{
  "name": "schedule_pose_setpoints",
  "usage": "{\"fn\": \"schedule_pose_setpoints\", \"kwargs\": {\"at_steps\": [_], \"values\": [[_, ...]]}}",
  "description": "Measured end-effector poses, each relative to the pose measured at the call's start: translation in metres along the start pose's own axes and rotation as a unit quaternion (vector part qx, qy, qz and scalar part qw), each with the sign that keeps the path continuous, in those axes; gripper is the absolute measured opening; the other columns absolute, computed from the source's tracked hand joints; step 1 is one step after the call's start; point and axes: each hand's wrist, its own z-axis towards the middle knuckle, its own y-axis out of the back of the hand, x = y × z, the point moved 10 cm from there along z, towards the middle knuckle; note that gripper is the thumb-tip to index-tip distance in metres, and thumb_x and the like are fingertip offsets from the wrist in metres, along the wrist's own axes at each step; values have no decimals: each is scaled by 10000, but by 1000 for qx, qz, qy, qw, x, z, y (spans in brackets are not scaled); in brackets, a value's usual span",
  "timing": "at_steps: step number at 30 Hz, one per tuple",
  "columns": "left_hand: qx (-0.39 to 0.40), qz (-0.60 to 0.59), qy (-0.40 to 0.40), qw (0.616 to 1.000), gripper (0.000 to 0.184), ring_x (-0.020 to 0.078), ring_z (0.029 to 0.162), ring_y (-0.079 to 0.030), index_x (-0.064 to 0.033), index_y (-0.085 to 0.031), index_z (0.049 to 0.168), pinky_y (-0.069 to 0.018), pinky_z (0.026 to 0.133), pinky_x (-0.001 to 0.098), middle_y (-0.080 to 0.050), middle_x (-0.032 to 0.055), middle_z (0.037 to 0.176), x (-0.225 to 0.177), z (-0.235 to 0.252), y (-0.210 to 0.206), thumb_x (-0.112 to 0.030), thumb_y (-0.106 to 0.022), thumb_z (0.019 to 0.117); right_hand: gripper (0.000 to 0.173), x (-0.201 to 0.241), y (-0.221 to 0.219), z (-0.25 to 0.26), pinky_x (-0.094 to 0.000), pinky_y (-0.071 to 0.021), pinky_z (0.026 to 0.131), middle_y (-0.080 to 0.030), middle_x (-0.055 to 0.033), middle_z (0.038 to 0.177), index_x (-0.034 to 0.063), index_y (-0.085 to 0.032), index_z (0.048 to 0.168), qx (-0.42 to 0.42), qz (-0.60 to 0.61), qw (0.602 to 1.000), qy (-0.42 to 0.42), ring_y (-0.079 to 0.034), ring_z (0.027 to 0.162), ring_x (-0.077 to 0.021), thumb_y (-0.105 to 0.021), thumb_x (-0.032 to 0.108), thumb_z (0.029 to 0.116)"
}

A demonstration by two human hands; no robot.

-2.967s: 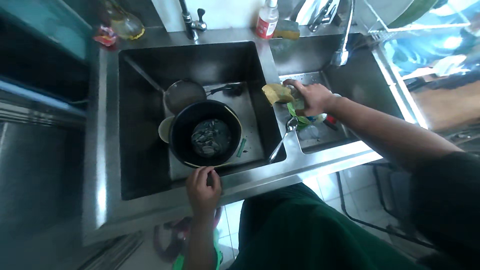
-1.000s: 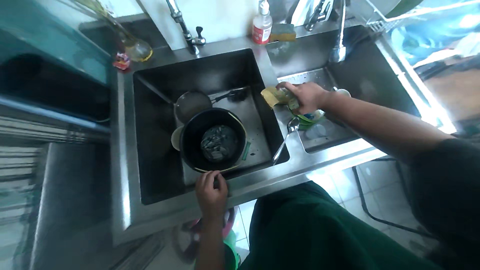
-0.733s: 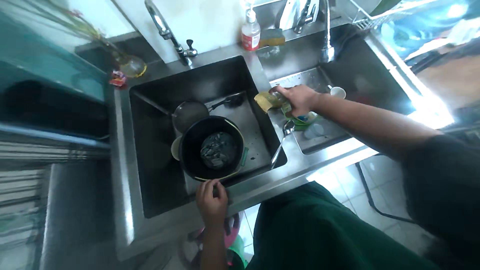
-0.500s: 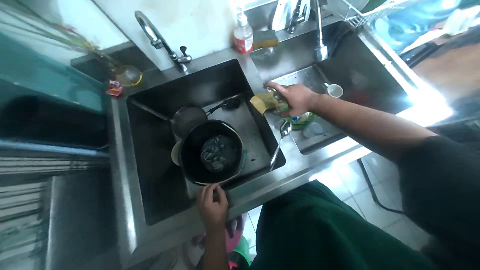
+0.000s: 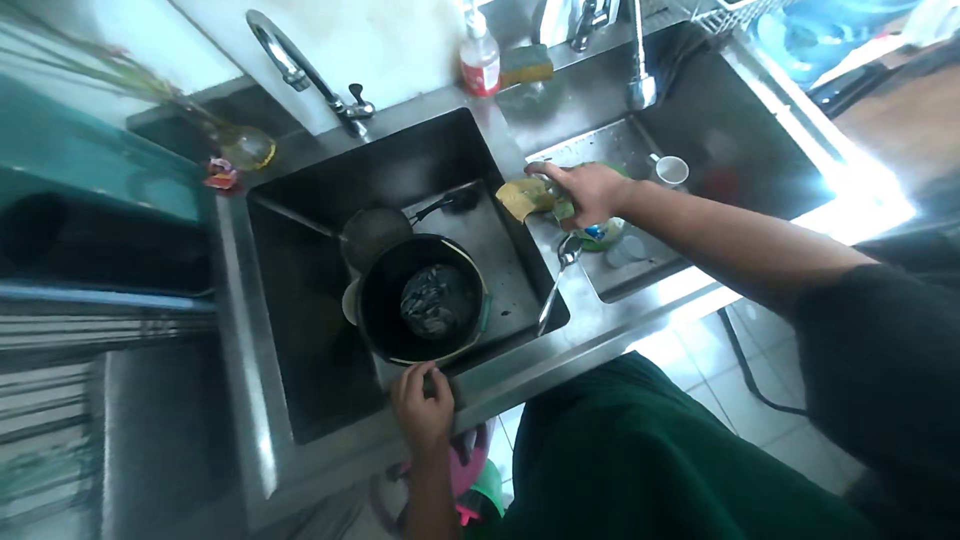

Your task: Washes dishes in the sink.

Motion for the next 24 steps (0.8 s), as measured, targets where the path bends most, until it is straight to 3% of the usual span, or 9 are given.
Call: {"fn": "schedule_pose_setpoints", "kwargs": {"at_steps": [6, 12, 15, 18, 19, 21, 22, 23, 24], "values": [[-1, 2, 10, 1000, 229, 339, 982, -695, 30, -742, 942, -546, 918, 442, -724, 200, 987, 1, 0, 0, -144, -595, 923, 920, -7, -5, -1, -647, -533, 778, -701, -190, 1078, 185, -402, 1495, -20, 1, 1000, 11, -688, 912, -436, -888, 263, 717], [7, 5, 10, 1000, 235, 340, 973, -694, 23, -747, 954, -554, 899, 443, -724, 200, 992, 2, 0, -1, -151, -592, 930, 1157, -5, 3, -10, -673, -535, 782, -682, -218, 1191, 230, -195, 1624, -56, 47, 996, 49, -693, 913, -459, -910, 269, 715], [8, 5, 15, 1000, 229, 346, 975, -693, 32, -745, 950, -552, 901, 453, -723, 200, 992, 1, 1, -1, -140, -597, 919, 1123, -9, 18, -29, -652, -560, 754, -707, -190, 1093, 141, -252, 1602, -157, 91, 979, 93, -705, 883, -420, -887, 309, 691], [2, 4, 12, 1000, 223, 340, 957, -694, 36, -744, 942, -553, 892, 447, -723, 198, 975, 0, 1, 0, -128, -597, 908, 1012, -1, 51, -86, -556, -597, 715, -719, -158, 1064, 38, -372, 1531, -343, 120, 920, 147, -720, 867, -319, -829, 389, 699], [0, 4, 11, 1000, 219, 339, 955, -694, 37, -744, 943, -554, 892, 445, -724, 197, 970, -1, 1, 0, -121, -597, 909, 972, 5, 63, -115, -496, -610, 759, -701, -141, 1120, 75, -359, 1534, -420, 125, 880, 183, -711, 934, -268, -818, 398, 740], [-5, 1, 7, 1000, 215, 337, 943, -693, 42, -741, 941, -554, 887, 439, -722, 200, 962, -3, 3, 0, -112, -593, 911, 1064, 14, 82, -166, -428, -575, 948, -602, -82, 1315, 289, -102, 1616, -532, 115, 805, 237, -641, 1156, -215, -808, 342, 823], [-7, 2, 5, 1000, 217, 339, 937, -693, 43, -739, 936, -553, 885, 441, -721, 205, 959, -4, 3, 0, -114, -591, 911, 1123, 13, 83, -179, -427, -565, 964, -573, -79, 1331, 303, -13, 1619, -569, 101, 780, 241, -625, 1178, -223, -803, 322, 820], [-4, 3, 4, 1000, 218, 345, 939, -693, 45, -738, 936, -553, 886, 448, -719, 208, 959, -5, 3, 0, -116, -592, 912, 1116, 6, 75, -180, -421, -562, 967, -567, -75, 1318, 267, -20, 1612, -575, 88, 784, 218, -623, 1173, -215, -798, 328, 814], [3, 4, 5, 1000, 218, 353, 949, -691, 47, -738, 937, -552, 895, 456, -717, 213, 966, -5, 3, -1, -116, -595, 914, 1063, -6, 56, -170, -441, -570, 941, -596, -94, 1284, 207, -144, 1595, -543, 88, 814, 186, -644, 1126, -226, -821, 331, 785]]}}
